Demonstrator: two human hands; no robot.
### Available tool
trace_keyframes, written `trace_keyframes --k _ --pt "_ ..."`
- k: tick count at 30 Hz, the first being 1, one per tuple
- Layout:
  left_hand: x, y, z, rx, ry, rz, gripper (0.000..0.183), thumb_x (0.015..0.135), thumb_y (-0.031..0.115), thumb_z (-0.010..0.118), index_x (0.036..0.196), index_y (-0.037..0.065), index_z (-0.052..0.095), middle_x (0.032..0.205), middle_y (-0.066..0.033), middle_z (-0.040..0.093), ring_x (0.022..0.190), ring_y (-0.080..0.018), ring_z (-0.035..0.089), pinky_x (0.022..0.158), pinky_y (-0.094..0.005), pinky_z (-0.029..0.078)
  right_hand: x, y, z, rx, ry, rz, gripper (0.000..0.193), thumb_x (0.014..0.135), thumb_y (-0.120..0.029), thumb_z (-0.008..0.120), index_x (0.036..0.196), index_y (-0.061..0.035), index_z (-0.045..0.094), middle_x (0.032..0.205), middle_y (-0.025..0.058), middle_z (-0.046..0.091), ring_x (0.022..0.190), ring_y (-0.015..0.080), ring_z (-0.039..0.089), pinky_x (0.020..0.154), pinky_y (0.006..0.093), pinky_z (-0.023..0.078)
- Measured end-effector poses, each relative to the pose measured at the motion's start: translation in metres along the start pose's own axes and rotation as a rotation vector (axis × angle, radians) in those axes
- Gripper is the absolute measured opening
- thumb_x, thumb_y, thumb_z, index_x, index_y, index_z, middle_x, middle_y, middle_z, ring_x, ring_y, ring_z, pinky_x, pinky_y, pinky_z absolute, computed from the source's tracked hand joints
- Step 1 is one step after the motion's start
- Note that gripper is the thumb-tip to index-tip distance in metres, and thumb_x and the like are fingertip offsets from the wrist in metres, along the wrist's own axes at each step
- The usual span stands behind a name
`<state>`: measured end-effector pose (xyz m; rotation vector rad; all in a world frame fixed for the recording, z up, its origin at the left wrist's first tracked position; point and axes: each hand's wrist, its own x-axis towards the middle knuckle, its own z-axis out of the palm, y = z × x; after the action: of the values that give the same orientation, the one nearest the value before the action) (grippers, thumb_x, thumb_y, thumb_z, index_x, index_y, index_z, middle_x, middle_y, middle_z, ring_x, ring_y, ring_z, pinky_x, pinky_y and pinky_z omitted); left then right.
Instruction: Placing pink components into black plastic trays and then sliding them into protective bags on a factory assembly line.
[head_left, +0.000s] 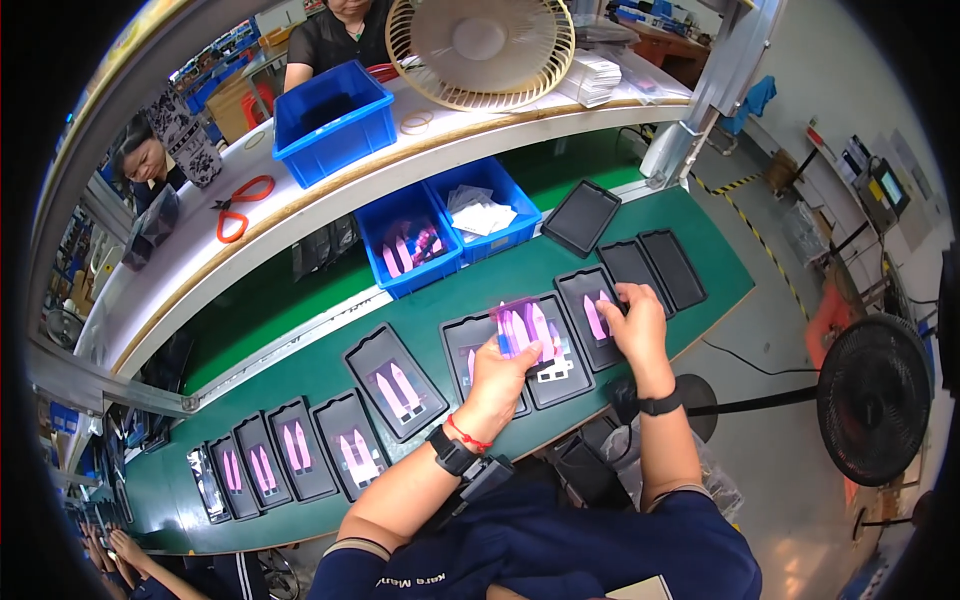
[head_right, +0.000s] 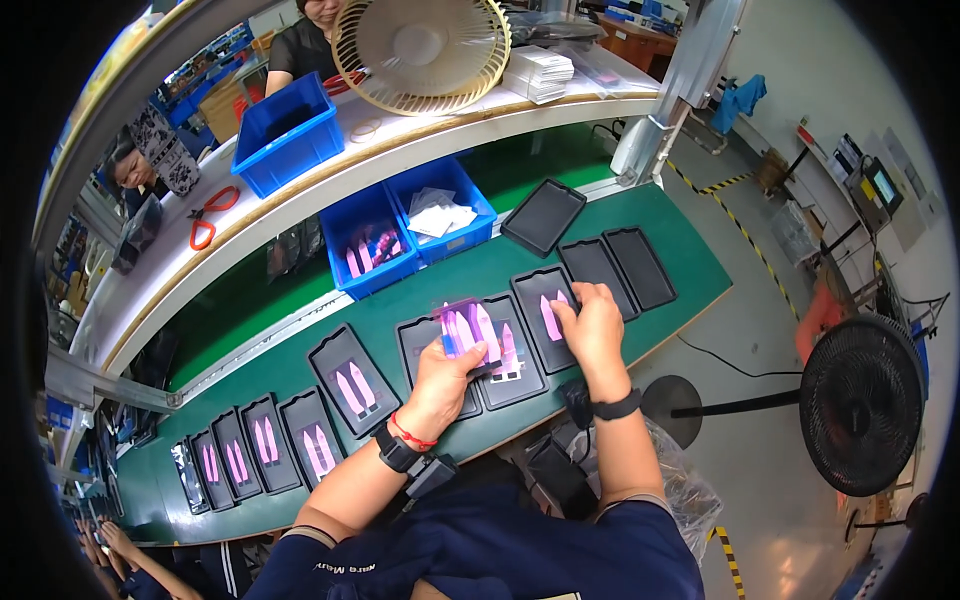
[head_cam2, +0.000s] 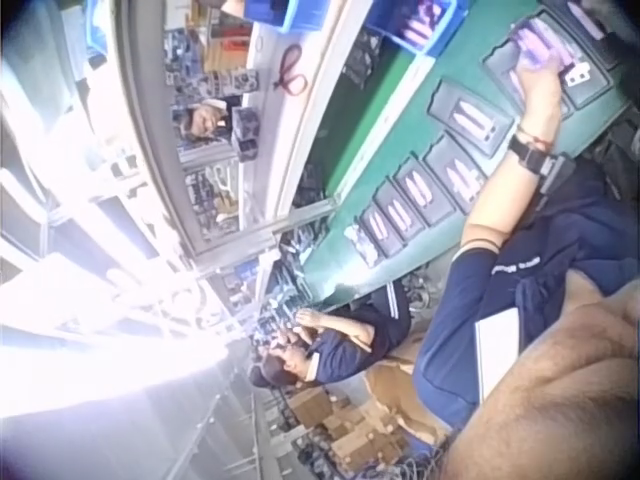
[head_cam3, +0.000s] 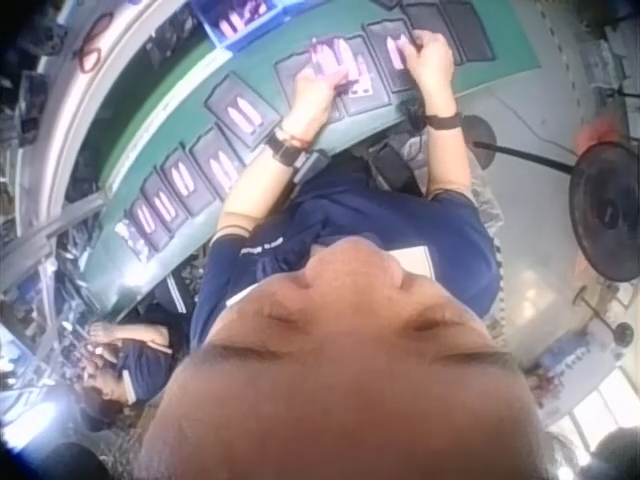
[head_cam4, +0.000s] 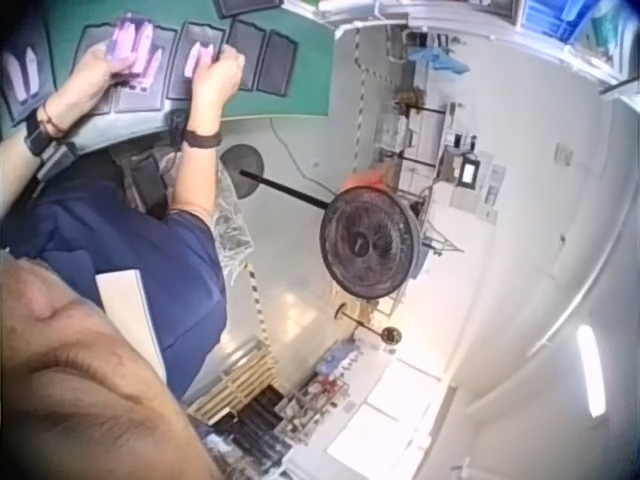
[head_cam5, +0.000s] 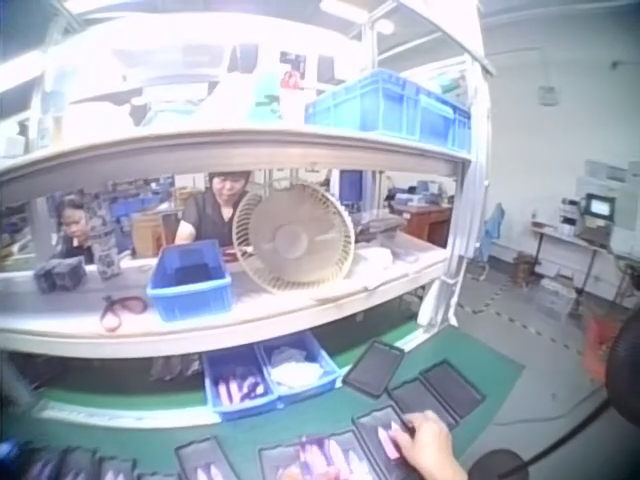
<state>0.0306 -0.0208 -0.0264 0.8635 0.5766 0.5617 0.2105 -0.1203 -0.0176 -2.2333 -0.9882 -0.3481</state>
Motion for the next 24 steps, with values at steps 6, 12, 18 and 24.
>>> trace_keyframes --k 6,12,18,24 --pt "0.005 -0.011 0.015 0.022 -0.032 0.008 0.022 0.084 0.000 0.060 0.106 0.001 0.057 0.097 -0.0064 0.065 0.084 -0.0130 0.062 0.077 -0.0277 0.050 -0.025 -0.040 0.001 0.689 -0.382 0.216 0.014 0.080 -0.011 0.068 0.078 -0.0003 0.060 0.062 -0.0010 0.053 0.056 0.0022 0.045 0.049 0.0193 0.037" --pt "0.009 -0.001 0.014 -0.012 -0.076 -0.052 0.020 0.085 -0.001 0.058 0.104 -0.001 0.056 0.098 -0.0100 0.065 0.085 -0.0172 0.064 0.078 -0.0310 0.051 0.052 0.074 -0.003 0.511 -0.017 0.311 0.012 0.077 -0.011 0.069 0.080 -0.0005 0.065 0.061 0.0060 0.062 0.056 0.0099 0.058 0.053 0.0256 0.044" --pt "0.012 -0.004 0.013 0.011 0.050 -0.001 0.021 0.080 -0.003 0.064 0.100 0.001 0.060 0.090 -0.0057 0.066 0.078 -0.0122 0.063 0.072 -0.0267 0.051 0.034 0.032 -0.010 -0.113 0.192 -0.014 0.033 0.071 -0.030 0.071 0.094 -0.0063 0.067 0.090 0.0134 0.062 0.085 0.0334 0.055 0.075 0.0427 0.043" --pt "0.012 -0.005 0.024 0.068 -0.100 -0.027 0.019 0.086 0.007 0.061 0.103 0.000 0.058 0.092 -0.0067 0.065 0.082 -0.0143 0.063 0.076 -0.0283 0.050 -0.003 -0.017 0.000 0.787 -0.261 0.010 0.008 0.081 -0.007 0.065 0.080 -0.0016 0.059 0.073 0.0008 0.058 0.068 0.0072 0.052 0.061 0.0226 0.043"
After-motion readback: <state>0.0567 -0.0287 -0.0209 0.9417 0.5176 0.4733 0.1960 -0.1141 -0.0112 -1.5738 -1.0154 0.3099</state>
